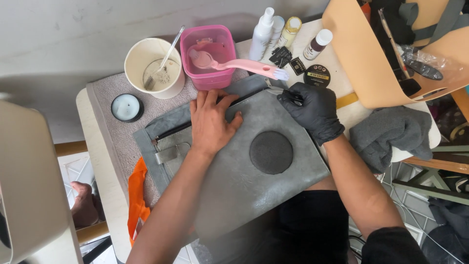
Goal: Applying a finishing treatment and buffing a grey pouch on a repair bench.
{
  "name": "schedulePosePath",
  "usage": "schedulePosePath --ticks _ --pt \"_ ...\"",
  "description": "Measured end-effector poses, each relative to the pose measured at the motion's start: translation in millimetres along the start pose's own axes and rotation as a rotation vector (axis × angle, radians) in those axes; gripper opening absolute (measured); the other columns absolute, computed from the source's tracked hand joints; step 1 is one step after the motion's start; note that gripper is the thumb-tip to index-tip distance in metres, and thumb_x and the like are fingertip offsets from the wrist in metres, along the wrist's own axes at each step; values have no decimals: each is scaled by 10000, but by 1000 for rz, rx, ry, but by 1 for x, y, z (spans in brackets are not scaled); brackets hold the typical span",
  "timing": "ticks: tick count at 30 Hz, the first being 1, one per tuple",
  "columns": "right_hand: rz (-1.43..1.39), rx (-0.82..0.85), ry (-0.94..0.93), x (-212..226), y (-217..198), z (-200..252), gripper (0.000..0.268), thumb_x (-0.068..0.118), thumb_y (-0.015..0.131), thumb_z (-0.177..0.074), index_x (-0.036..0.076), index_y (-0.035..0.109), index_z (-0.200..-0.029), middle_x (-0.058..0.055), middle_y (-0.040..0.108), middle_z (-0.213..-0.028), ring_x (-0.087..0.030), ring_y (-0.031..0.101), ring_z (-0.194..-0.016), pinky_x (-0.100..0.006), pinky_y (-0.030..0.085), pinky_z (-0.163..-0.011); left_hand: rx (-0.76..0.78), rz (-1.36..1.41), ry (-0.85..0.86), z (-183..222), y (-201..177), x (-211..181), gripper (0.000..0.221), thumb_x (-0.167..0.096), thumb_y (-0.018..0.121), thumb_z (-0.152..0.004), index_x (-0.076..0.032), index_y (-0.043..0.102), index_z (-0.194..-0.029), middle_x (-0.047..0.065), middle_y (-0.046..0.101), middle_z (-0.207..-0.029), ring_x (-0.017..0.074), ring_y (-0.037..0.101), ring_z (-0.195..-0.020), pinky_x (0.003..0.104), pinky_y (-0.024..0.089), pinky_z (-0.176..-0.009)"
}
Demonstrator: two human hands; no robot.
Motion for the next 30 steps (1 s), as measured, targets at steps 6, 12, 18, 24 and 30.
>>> schedulePosePath --ticks 6,12,18,24,30 --pt "-23 50 -12 10 3 -2 143 281 811 -906 167 725 -903 -59 703 -674 -320 736 -751 -344 555 -634 12 -8 -7 0 -1 1 346 -313 767 -769 -193 756 -1093 25 578 -1057 245 472 -1076 420 349 -907" --pt "23 69 -43 8 5 -3 171 305 803 -910 158 715 -904 -85 708 -690 -339 732 -757 -376 549 -625 13 -1 -8 0 0 0 339 -305 760 -785 -180 757 -1100 32 584 -1062 249 474 -1086 423 345 -912" --pt "40 54 -63 8 6 -2 194 304 806 -916 139 708 -887 -96 706 -687 -336 732 -737 -373 545 -615 24 -10 -17 -1 0 1 337 -311 756 -784 -179 760 -1094 31 583 -1065 244 470 -1089 429 340 -924" --pt "59 72 -67 9 5 -3 177 315 808 -897 166 712 -900 -77 709 -703 -318 735 -771 -379 546 -642 32 -7 -22 -1 -2 0 334 -307 753 -790 -171 760 -1095 36 586 -1068 251 472 -1093 433 342 -921" --pt "33 70 -75 19 0 -4 180 291 816 -869 147 717 -910 -102 714 -716 -343 732 -781 -407 548 -647 27 -3 -16 -1 -1 0 345 -305 754 -786 -159 759 -1099 43 585 -1072 259 470 -1090 438 342 -921"
Point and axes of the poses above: each hand's wrist, its own z-axis away from the middle knuckle, its own y-axis out of the palm, x = y × z, the point moved 1 cm from there along -z, towards the middle knuckle
